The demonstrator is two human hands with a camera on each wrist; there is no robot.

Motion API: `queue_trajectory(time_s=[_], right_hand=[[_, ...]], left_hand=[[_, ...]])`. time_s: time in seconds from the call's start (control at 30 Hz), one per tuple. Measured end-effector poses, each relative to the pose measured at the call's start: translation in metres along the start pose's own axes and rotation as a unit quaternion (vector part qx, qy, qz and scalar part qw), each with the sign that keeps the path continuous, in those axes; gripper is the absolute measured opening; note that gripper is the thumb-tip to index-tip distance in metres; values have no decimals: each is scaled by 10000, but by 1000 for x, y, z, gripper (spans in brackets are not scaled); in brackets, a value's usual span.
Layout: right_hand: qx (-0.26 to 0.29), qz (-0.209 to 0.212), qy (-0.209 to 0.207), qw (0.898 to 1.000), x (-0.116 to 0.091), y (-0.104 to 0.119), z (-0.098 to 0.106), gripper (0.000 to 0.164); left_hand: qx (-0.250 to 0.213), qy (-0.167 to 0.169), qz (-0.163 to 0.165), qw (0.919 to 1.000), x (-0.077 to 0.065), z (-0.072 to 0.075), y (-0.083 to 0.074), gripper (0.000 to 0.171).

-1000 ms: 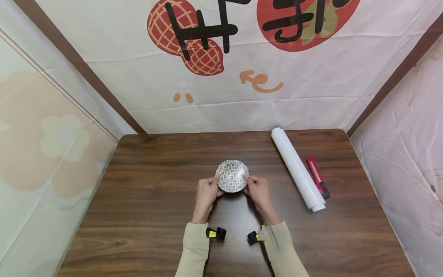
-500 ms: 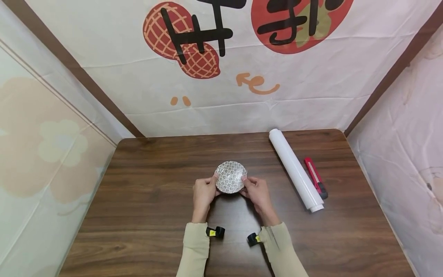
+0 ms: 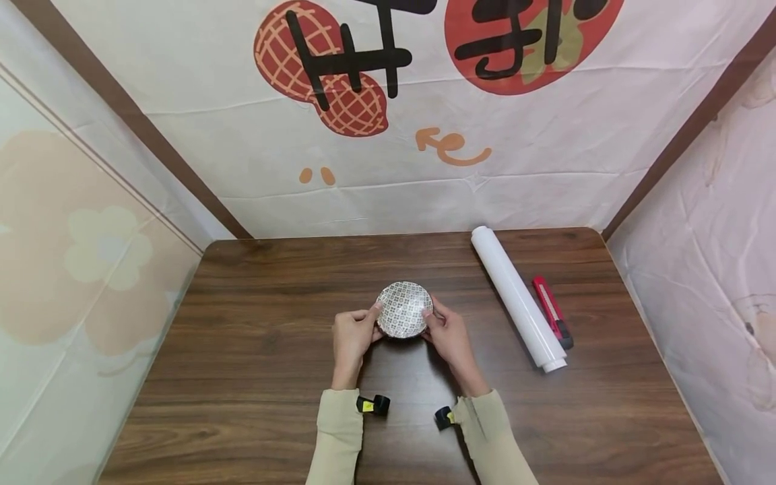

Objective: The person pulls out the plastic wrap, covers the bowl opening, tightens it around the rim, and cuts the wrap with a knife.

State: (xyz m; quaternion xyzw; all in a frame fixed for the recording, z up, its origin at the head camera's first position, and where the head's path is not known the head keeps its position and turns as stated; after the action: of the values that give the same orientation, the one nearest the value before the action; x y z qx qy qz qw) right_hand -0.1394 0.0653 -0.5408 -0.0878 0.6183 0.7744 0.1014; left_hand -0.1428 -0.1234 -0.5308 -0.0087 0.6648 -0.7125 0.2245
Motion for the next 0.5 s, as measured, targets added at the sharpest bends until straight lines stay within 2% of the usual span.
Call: queue_trajectory(time_s=[0.1, 0.2, 0.27, 0.37, 0.5], right_hand=[[49, -50, 52, 10000, 3, -1, 1, 49], [-133, 0, 67, 9999, 3, 1, 2, 47], [-263, 24, 57, 9996, 2, 1, 1, 47], [-343, 74, 77, 9994, 2, 0, 0, 46], [-439, 52, 33, 9990, 4, -3, -1, 45]], left_hand=[[199, -23, -106, 9997, -2, -1, -1, 34], [426, -91, -202, 9988, -4, -1, 0, 35], [395, -59, -208, 9990, -5, -2, 2, 35], [-90, 300, -101, 9995, -6, -2, 5, 37], [-774, 799, 52, 9938, -7, -2, 9, 38]])
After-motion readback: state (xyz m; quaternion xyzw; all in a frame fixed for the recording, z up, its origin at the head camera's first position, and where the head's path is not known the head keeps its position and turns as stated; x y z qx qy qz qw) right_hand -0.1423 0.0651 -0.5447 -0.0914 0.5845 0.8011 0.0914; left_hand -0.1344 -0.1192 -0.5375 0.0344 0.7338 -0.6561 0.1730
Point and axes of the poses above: each hand's wrist, its own x-axis towards the middle knuckle, its own z-axis out of the back of the hand, y = z × x, the point moved 1 cm from there along x, towards the middle knuckle, and after that the axes turned 9 degrees about -x, right-handed, at the moved point
